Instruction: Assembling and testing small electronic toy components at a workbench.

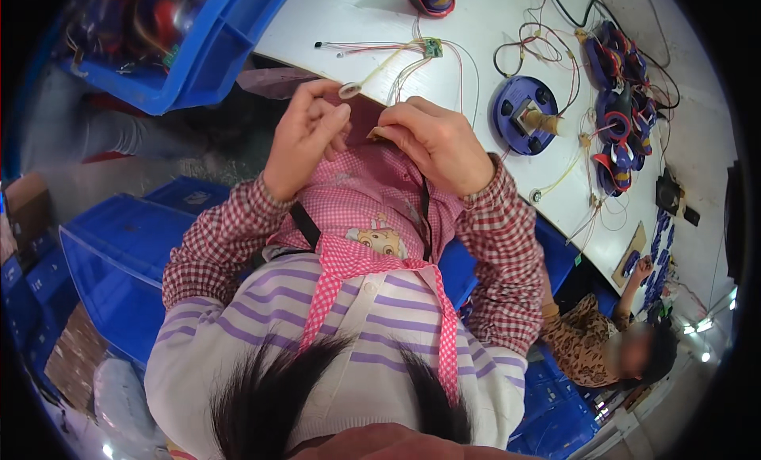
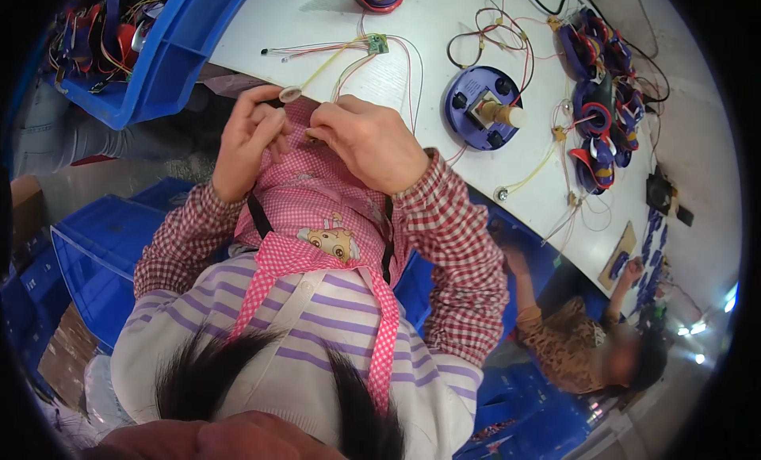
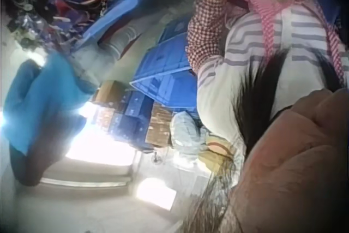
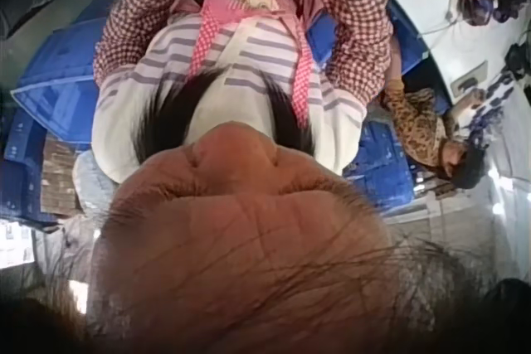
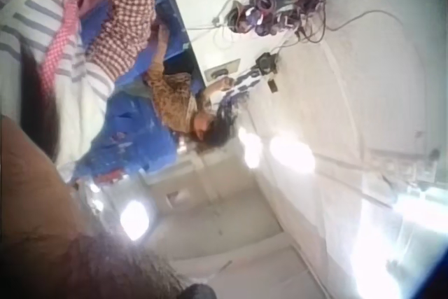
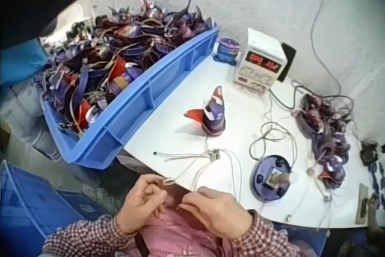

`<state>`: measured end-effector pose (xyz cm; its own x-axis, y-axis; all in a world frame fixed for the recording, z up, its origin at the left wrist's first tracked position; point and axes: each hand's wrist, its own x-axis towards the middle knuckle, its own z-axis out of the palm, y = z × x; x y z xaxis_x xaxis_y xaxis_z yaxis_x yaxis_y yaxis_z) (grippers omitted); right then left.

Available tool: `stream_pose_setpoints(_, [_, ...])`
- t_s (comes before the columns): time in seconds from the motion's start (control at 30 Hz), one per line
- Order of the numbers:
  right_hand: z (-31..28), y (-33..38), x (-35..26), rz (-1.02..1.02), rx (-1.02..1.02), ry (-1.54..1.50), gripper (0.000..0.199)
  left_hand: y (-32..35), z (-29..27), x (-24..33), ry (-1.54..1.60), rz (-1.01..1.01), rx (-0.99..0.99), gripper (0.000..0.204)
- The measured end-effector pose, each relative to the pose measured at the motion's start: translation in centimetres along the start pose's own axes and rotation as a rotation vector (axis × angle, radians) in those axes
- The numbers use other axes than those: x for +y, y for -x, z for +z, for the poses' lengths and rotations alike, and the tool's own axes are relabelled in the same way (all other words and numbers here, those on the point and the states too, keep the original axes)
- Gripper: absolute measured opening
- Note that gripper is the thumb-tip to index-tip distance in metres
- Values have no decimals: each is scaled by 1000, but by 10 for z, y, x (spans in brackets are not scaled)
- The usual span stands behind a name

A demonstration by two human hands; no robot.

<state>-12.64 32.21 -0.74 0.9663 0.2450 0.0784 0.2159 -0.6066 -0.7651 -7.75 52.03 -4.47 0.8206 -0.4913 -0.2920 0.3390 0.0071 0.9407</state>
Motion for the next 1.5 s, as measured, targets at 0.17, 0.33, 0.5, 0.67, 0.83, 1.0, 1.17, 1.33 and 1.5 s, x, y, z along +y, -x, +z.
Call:
stream_pose_setpoints(0.17, [1,-11,1,-155,-10,86,15,6,6,7,-120,131,-152,11])
stream_pose_setpoints(0.33, [15,-7,0,-5,231,-283,19,1,6,4,317,-69,-173,11])
stream_pose_setpoints(0.5, [36,6,-12,-17,439,-99,20,4,15,-1,483,-134,-163,13])
stream_pose_setpoints(0.67, [49,13,-4,-62,498,-13,25,7,16,-14,413,-81,-192,16])
stream_pose_setpoints(0.83, [54,18,3,-70,461,-36,27,12,15,-26,384,-94,-188,17])
stream_pose_setpoints(1.0, [23,10,-7,46,417,243,30,10,4,-38,374,-178,-73,20])
stream_pose_setpoints(1.17, [-11,-35,41,-12,662,816,25,-17,8,-38,152,-59,102,20])
stream_pose_setpoints(1.33, [-1,-49,52,211,417,877,22,-23,7,-47,257,23,26,18])
stream_pose_setpoints(1.5, [-5,-57,54,312,335,661,21,-22,6,-45,285,9,48,16])
